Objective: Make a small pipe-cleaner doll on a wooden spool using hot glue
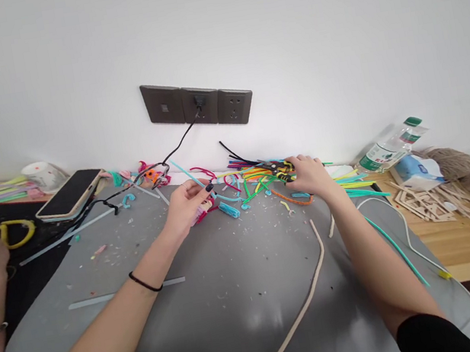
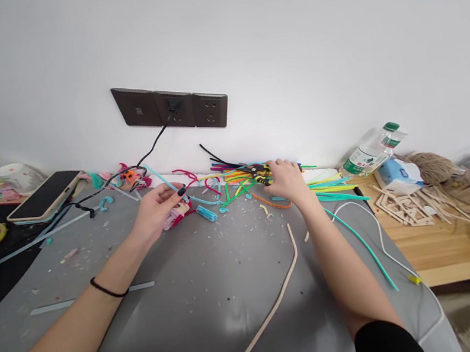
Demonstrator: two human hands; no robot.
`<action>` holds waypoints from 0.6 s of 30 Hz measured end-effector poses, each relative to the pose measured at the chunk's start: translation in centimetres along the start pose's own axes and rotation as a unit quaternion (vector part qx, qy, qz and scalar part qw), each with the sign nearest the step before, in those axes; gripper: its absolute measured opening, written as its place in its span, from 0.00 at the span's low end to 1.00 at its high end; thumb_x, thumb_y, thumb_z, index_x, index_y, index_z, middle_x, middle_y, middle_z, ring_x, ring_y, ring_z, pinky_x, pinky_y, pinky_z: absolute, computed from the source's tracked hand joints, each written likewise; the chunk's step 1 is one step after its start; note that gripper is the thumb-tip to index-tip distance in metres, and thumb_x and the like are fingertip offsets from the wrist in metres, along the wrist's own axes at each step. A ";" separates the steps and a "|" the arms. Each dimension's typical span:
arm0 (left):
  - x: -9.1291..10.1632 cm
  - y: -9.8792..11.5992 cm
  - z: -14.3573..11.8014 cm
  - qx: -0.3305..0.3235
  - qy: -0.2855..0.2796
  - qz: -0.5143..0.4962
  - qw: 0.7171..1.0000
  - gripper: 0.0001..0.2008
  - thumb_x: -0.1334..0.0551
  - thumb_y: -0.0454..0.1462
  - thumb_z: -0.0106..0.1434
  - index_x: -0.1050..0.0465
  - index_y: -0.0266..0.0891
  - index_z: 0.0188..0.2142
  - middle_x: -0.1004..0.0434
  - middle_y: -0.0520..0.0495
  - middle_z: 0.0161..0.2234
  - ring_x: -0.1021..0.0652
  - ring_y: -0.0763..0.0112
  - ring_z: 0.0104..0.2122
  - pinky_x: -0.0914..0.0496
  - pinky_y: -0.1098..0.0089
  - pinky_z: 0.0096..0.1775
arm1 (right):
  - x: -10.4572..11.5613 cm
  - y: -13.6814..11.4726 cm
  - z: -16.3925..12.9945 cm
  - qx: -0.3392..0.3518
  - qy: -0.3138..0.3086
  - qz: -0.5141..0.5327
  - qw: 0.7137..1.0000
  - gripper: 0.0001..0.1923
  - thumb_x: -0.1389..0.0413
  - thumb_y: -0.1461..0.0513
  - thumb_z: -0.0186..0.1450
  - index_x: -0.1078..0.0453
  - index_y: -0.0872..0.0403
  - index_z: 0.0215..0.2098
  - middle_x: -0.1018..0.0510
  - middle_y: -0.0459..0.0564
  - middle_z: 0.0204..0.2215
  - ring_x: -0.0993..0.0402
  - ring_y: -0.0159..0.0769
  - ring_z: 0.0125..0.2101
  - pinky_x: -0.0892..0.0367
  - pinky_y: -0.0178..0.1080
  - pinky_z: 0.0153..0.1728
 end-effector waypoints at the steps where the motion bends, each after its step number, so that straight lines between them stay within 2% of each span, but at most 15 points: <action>1: -0.3 -0.1 -0.1 0.010 -0.014 0.005 1.000 0.32 0.18 0.55 0.38 0.21 0.37 0.35 0.21 0.49 0.26 0.23 0.69 0.26 0.28 0.69 0.31 | -0.7 1.0 0.4 -0.006 0.005 -0.006 1.000 0.34 0.37 0.59 0.59 0.31 0.60 0.62 0.23 0.68 0.53 0.28 0.64 0.55 0.37 0.58 0.56; 4: -0.6 -0.2 -0.2 0.021 -0.031 0.025 0.999 0.29 0.19 0.56 0.41 0.22 0.36 0.31 0.22 0.48 0.23 0.24 0.70 0.24 0.29 0.70 0.28 | -1.3 2.2 0.6 -0.042 0.020 0.040 0.998 0.30 0.38 0.58 0.61 0.30 0.58 0.61 0.25 0.68 0.56 0.30 0.64 0.57 0.37 0.60 0.57; 6: -0.6 -0.2 -0.2 0.018 -0.035 0.038 0.999 0.28 0.20 0.56 0.42 0.21 0.36 0.29 0.22 0.47 0.23 0.24 0.70 0.23 0.30 0.70 0.28 | -0.2 0.5 -0.6 -0.008 0.041 0.104 0.994 0.22 0.40 0.60 0.63 0.28 0.57 0.55 0.25 0.66 0.56 0.29 0.60 0.57 0.35 0.58 0.57; 7: -0.6 -0.2 -0.2 0.017 -0.035 0.039 0.998 0.28 0.20 0.56 0.42 0.21 0.36 0.29 0.22 0.46 0.23 0.24 0.70 0.23 0.30 0.71 0.27 | 0.6 -1.5 -1.8 0.048 0.037 0.148 0.987 0.16 0.41 0.60 0.65 0.26 0.56 0.51 0.24 0.63 0.53 0.27 0.55 0.54 0.33 0.55 0.55; 8: -0.6 -0.2 -0.2 0.017 -0.033 0.037 0.999 0.28 0.20 0.56 0.42 0.22 0.36 0.29 0.22 0.47 0.23 0.24 0.70 0.23 0.30 0.71 0.27 | 1.0 -3.7 -3.4 0.114 -0.004 0.196 0.974 0.10 0.43 0.61 0.67 0.26 0.54 0.46 0.21 0.58 0.48 0.24 0.50 0.50 0.30 0.50 0.52; 10: -0.4 -0.3 -0.1 0.020 -0.025 0.027 0.999 0.29 0.19 0.56 0.40 0.23 0.37 0.28 0.22 0.48 0.23 0.25 0.71 0.22 0.30 0.71 0.27 | 0.5 -8.2 -8.3 0.228 -0.172 0.249 0.925 0.05 0.41 0.64 0.66 0.26 0.50 0.41 0.20 0.51 0.40 0.22 0.43 0.39 0.27 0.44 0.42; 11: -0.3 -0.3 -0.1 0.021 -0.018 0.022 0.999 0.29 0.19 0.56 0.39 0.23 0.37 0.28 0.22 0.49 0.23 0.26 0.72 0.22 0.30 0.71 0.27 | 0.1 -9.8 -11.1 0.268 -0.241 0.237 0.902 0.07 0.37 0.65 0.64 0.26 0.50 0.41 0.19 0.50 0.40 0.21 0.42 0.39 0.26 0.43 0.40; 12: -0.3 -0.3 0.0 0.021 -0.012 0.019 1.000 0.30 0.19 0.56 0.38 0.23 0.37 0.28 0.23 0.49 0.22 0.26 0.72 0.22 0.30 0.71 0.27 | -0.5 -10.6 -13.7 0.290 -0.282 0.189 0.895 0.11 0.35 0.66 0.62 0.25 0.50 0.42 0.20 0.51 0.44 0.21 0.43 0.42 0.25 0.43 0.41; 14: -0.3 -0.1 0.0 0.019 -0.006 0.017 1.000 0.31 0.19 0.57 0.36 0.23 0.37 0.28 0.23 0.49 0.22 0.26 0.72 0.21 0.30 0.71 0.26 | -1.7 -10.6 -17.5 0.294 -0.286 0.061 0.910 0.15 0.32 0.68 0.56 0.24 0.52 0.41 0.20 0.57 0.45 0.20 0.50 0.43 0.23 0.47 0.39; 15: -0.3 0.0 -0.1 0.017 -0.007 0.017 1.000 0.31 0.19 0.57 0.36 0.23 0.37 0.28 0.23 0.49 0.22 0.26 0.72 0.21 0.31 0.71 0.26 | -2.3 -10.3 -18.7 0.296 -0.269 -0.004 0.917 0.14 0.34 0.70 0.55 0.23 0.54 0.40 0.19 0.60 0.45 0.20 0.54 0.44 0.22 0.50 0.40; 16: -0.3 0.1 -0.1 0.015 -0.008 0.017 1.000 0.31 0.19 0.57 0.36 0.23 0.37 0.28 0.23 0.49 0.22 0.26 0.71 0.22 0.31 0.71 0.26 | -2.8 -10.0 -19.6 0.295 -0.251 -0.051 0.921 0.15 0.36 0.72 0.53 0.22 0.55 0.38 0.19 0.62 0.44 0.20 0.54 0.43 0.21 0.50 0.41; 18: -0.3 0.2 0.0 0.014 -0.007 0.017 1.000 0.31 0.19 0.57 0.36 0.23 0.37 0.28 0.23 0.49 0.22 0.25 0.70 0.22 0.31 0.70 0.26 | -3.4 -9.8 -20.8 0.318 -0.222 -0.076 0.918 0.13 0.39 0.74 0.54 0.23 0.55 0.34 0.19 0.61 0.42 0.19 0.52 0.40 0.21 0.48 0.39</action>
Point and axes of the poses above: each hand's wrist, its own z-axis towards the middle knuckle, its own x-axis out of the back of the hand, y = z × x, the point moved 8 cm from there along z, towards the middle knuckle
